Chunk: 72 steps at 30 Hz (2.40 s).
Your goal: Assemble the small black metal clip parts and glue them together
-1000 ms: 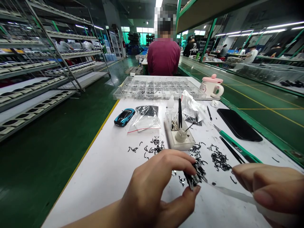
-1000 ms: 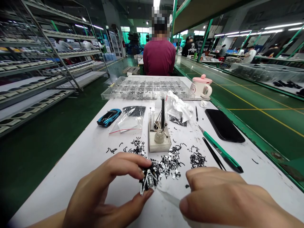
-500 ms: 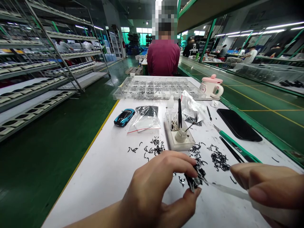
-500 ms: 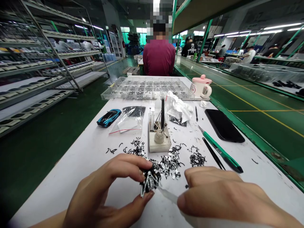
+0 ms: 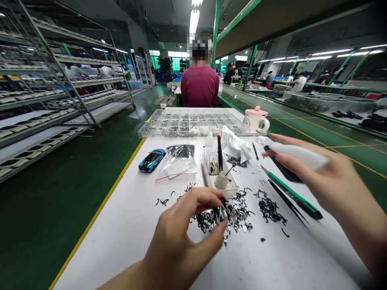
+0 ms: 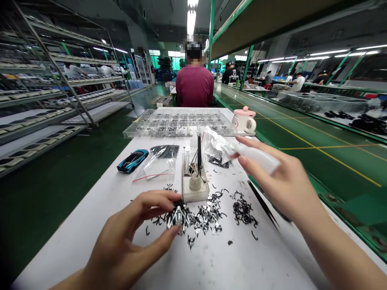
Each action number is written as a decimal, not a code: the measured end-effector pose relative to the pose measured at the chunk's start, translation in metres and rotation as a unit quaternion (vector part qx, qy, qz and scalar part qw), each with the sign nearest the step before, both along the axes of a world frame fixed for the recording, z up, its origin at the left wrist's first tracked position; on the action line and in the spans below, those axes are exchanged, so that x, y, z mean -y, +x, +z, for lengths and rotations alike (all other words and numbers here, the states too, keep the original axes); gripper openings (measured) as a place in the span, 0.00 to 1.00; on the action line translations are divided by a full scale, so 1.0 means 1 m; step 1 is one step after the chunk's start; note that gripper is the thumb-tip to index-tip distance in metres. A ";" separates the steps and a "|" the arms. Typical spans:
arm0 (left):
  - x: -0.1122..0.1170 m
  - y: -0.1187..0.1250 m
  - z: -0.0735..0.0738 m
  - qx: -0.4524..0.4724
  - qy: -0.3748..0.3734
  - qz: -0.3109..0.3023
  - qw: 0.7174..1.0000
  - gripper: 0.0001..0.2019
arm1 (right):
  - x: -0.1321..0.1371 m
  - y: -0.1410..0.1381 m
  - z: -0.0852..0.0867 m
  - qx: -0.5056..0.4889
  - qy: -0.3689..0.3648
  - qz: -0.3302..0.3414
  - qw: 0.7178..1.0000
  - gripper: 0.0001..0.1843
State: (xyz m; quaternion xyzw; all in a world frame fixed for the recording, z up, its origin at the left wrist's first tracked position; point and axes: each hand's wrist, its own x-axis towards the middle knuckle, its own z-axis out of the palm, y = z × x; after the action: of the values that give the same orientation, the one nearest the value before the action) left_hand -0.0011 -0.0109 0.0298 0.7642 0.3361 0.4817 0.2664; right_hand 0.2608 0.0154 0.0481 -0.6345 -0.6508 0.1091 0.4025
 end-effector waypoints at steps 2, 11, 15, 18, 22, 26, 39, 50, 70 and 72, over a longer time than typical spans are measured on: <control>-0.003 0.000 0.000 0.001 -0.023 0.014 1.000 0.11 | -0.023 0.007 -0.002 0.006 -0.065 0.036 0.997 0.19; -0.008 -0.004 0.001 0.026 -0.054 0.028 0.998 0.09 | -0.061 0.023 -0.052 0.044 -0.142 0.119 0.982 0.15; -0.008 -0.003 0.001 0.038 -0.060 0.028 0.997 0.08 | -0.048 0.026 -0.035 0.041 -0.084 0.076 0.993 0.21; -0.007 -0.001 0.001 0.047 -0.067 0.025 0.996 0.08 | -0.031 0.006 -0.021 0.021 -0.016 0.060 0.998 0.17; -0.005 0.000 0.002 0.054 -0.075 0.018 0.996 0.08 | -0.017 -0.039 -0.027 -0.035 -0.034 0.177 0.983 0.15; -0.004 0.000 0.002 0.059 -0.075 0.007 0.995 0.09 | -0.020 -0.058 -0.040 -0.060 -0.032 0.198 0.978 0.14; -0.003 -0.001 0.004 0.078 -0.150 -0.010 0.986 0.10 | 0.015 -0.059 -0.038 0.186 -0.146 0.410 0.881 0.08; -0.005 -0.003 0.005 0.129 -0.294 -0.026 0.947 0.08 | 0.019 -0.061 -0.028 0.115 -0.156 0.388 0.901 0.08; -0.005 -0.001 0.003 0.088 -0.246 -0.016 0.965 0.10 | 0.031 -0.058 -0.004 -0.280 -0.278 0.283 0.874 0.04; -0.003 -0.001 0.003 0.042 -0.145 -0.010 0.989 0.12 | 0.032 -0.058 -0.004 -0.268 -0.271 0.278 0.882 0.02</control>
State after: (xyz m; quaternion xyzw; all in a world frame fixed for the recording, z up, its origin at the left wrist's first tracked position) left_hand -0.0023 -0.0083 0.0323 0.7002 0.3833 0.4568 0.3926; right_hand 0.2026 -0.0167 0.0438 -0.4582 -0.6128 0.5547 0.3267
